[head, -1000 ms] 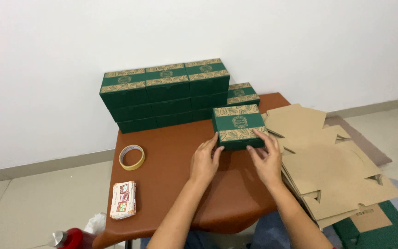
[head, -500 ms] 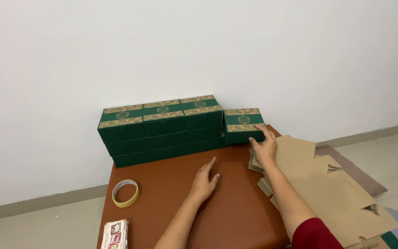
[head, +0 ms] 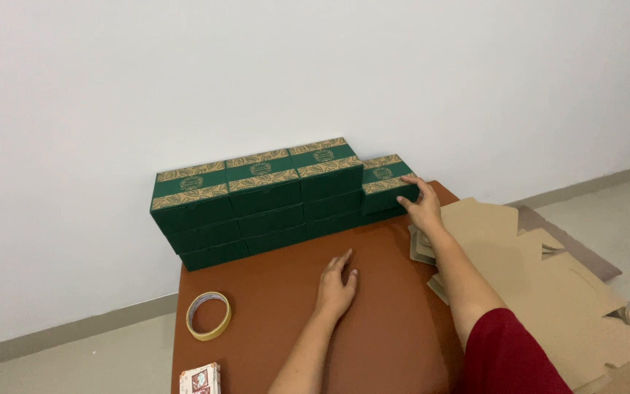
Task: Assembling outer cardboard packaging by folding templates around green boxes and adding small packets.
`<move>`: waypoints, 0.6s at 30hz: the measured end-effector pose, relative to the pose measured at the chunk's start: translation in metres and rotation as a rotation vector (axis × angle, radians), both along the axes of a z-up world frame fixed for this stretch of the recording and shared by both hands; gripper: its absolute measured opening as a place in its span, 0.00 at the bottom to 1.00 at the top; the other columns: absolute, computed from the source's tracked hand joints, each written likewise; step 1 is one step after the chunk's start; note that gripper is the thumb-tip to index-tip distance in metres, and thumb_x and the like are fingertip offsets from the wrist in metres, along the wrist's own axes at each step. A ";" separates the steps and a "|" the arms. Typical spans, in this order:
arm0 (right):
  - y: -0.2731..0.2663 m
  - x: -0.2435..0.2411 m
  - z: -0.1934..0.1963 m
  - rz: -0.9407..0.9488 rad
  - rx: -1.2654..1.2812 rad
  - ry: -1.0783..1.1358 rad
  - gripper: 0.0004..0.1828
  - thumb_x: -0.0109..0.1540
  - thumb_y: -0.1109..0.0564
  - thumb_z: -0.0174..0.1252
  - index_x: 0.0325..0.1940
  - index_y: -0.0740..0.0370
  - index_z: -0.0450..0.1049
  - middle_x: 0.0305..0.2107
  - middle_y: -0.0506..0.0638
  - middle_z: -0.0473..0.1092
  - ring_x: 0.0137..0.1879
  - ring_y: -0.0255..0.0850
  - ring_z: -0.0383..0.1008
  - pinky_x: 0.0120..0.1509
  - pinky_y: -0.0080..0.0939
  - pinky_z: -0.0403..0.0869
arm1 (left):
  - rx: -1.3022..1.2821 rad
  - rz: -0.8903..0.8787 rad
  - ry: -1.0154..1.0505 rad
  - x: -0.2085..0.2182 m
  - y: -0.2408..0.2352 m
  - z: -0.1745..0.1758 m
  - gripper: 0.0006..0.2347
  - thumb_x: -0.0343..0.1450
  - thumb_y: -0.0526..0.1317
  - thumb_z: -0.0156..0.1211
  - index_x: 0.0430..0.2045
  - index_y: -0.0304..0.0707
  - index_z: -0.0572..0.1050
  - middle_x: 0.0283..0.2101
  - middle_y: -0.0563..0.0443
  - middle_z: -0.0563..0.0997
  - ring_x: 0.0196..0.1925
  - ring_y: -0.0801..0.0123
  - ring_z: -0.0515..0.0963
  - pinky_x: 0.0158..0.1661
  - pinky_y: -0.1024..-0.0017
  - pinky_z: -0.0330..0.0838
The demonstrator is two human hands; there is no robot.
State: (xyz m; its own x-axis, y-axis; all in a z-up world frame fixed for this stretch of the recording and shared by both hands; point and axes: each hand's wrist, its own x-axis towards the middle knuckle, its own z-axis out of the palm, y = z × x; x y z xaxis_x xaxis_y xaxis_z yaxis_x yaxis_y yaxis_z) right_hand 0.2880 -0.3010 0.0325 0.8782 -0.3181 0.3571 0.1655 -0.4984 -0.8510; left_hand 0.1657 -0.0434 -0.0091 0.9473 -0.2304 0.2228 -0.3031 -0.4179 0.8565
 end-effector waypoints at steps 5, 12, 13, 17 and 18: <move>0.000 0.001 0.000 0.021 -0.012 0.036 0.27 0.60 0.56 0.65 0.62 0.37 0.72 0.58 0.62 0.65 0.71 0.59 0.62 0.75 0.56 0.62 | -0.017 -0.004 -0.003 0.004 -0.002 -0.006 0.18 0.73 0.33 0.53 0.60 0.35 0.71 0.55 0.37 0.76 0.62 0.48 0.74 0.60 0.55 0.71; -0.010 0.012 0.012 0.150 -0.299 0.126 0.22 0.65 0.54 0.56 0.63 0.47 0.62 0.60 0.58 0.60 0.57 0.50 0.68 0.56 0.49 0.74 | -0.030 0.002 -0.158 0.017 -0.002 -0.031 0.13 0.72 0.37 0.51 0.48 0.41 0.78 0.48 0.52 0.81 0.53 0.62 0.79 0.53 0.68 0.72; -0.014 0.013 0.014 0.162 -0.310 0.126 0.22 0.65 0.54 0.56 0.63 0.47 0.62 0.60 0.58 0.60 0.57 0.50 0.68 0.56 0.49 0.74 | -0.040 0.016 -0.157 0.015 -0.001 -0.029 0.13 0.72 0.37 0.51 0.48 0.41 0.78 0.48 0.52 0.81 0.53 0.62 0.79 0.53 0.68 0.72; -0.031 0.017 0.025 0.285 -0.511 0.173 0.28 0.66 0.46 0.52 0.70 0.45 0.56 0.56 0.58 0.61 0.47 0.48 0.67 0.53 0.52 0.70 | 0.026 0.023 -0.171 0.010 -0.003 -0.021 0.11 0.73 0.38 0.50 0.41 0.44 0.81 0.40 0.55 0.82 0.45 0.65 0.81 0.45 0.68 0.72; -0.033 0.018 0.030 0.299 -0.590 0.220 0.30 0.66 0.43 0.50 0.73 0.42 0.53 0.54 0.56 0.61 0.30 0.45 0.70 0.43 0.49 0.71 | 0.025 0.015 -0.190 0.009 -0.002 -0.019 0.10 0.73 0.38 0.51 0.38 0.43 0.82 0.38 0.55 0.83 0.42 0.65 0.82 0.44 0.69 0.72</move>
State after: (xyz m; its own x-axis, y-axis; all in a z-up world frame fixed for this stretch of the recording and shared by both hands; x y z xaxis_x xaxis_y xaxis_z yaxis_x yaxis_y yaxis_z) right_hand 0.3059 -0.3340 0.0625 0.9696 0.1414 0.1999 0.2229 -0.8474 -0.4819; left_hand 0.1752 -0.0457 -0.0278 0.8920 -0.2245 0.3924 -0.4521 -0.4439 0.7737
